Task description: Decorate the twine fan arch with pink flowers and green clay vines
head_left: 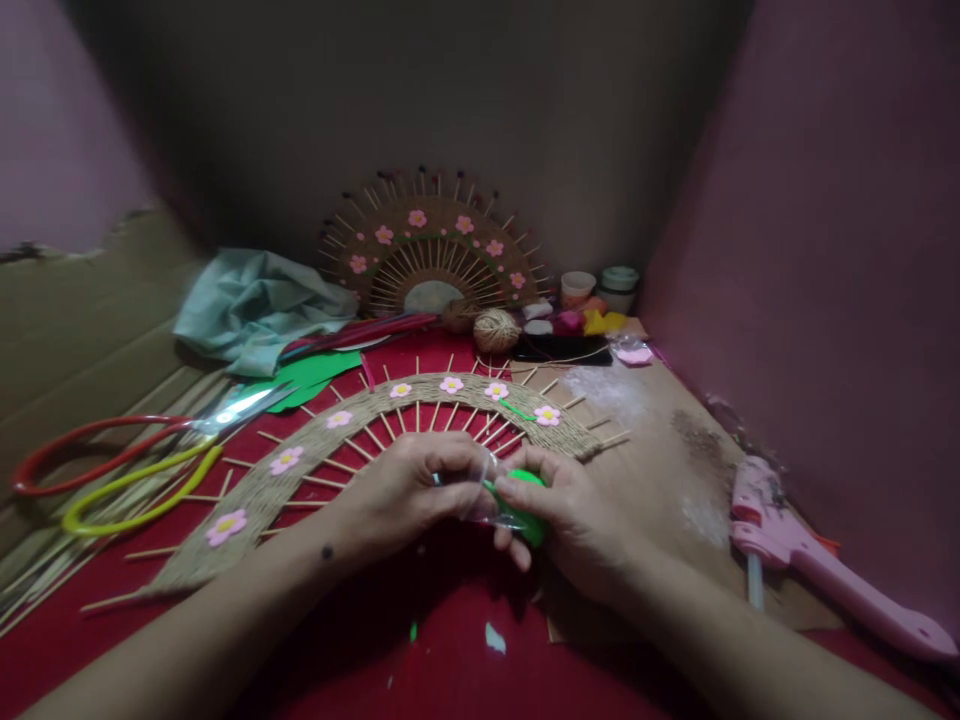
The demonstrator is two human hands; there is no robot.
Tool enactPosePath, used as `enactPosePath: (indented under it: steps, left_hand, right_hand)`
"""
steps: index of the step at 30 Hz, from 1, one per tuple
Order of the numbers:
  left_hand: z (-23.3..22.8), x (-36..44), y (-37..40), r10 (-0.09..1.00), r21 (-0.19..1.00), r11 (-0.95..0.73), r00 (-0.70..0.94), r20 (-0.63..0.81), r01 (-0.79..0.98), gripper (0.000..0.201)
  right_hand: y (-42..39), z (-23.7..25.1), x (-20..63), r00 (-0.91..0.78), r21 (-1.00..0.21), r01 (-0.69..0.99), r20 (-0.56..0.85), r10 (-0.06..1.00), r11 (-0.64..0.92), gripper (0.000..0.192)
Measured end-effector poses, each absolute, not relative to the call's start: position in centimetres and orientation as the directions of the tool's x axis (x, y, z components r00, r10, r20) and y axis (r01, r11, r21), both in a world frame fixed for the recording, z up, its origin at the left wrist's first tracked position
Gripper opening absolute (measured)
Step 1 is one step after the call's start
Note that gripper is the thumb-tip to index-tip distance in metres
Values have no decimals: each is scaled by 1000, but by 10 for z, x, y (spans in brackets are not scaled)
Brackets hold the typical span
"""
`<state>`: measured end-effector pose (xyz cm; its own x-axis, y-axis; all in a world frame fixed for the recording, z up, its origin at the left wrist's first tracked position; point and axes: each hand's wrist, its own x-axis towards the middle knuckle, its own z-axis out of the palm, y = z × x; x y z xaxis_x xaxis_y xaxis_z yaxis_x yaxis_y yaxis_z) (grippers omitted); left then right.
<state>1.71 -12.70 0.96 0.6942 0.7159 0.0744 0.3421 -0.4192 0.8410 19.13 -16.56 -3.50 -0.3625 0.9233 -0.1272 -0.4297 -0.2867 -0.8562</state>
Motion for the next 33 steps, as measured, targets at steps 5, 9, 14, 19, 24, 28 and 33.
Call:
enactPosePath:
  steps: [5,9,14,19,24,28,33]
  left_hand:
    - [2,16,-128,669,725,-597,713,213,343,18]
    - [3,17,-132,669,735,-603,698,255,310,15]
    - [12,18,-132,768,940,-289,630,117,179,13]
    - [16,16,-124,876,999,-14,482,28,-31,12]
    - [15,14,-118,896,972,114,443,-13,-203,15]
    - [18,14,-118,895,938,148,447,8,-314,16]
    - [23,11,-121,902,881,185,432,25,-436,13]
  right_hand:
    - [-165,-37,191,-278,-861,-437,-148,949,-262,27]
    - [-165,-34,189,-246,-850,-448,-181,952,-277,30]
    - [-162,-28,190,-118,-838,-498,-190,975,-224,33]
    - [-155,-29,196,-39,-844,-512,-163,986,-160,35]
    - [-154,-31,197,-40,-842,-514,-167,985,-163,34]
    - [-154,-31,197,-31,-841,-513,-184,982,-174,35]
    - [-153,-32,197,-31,-844,-509,-178,983,-169,35]
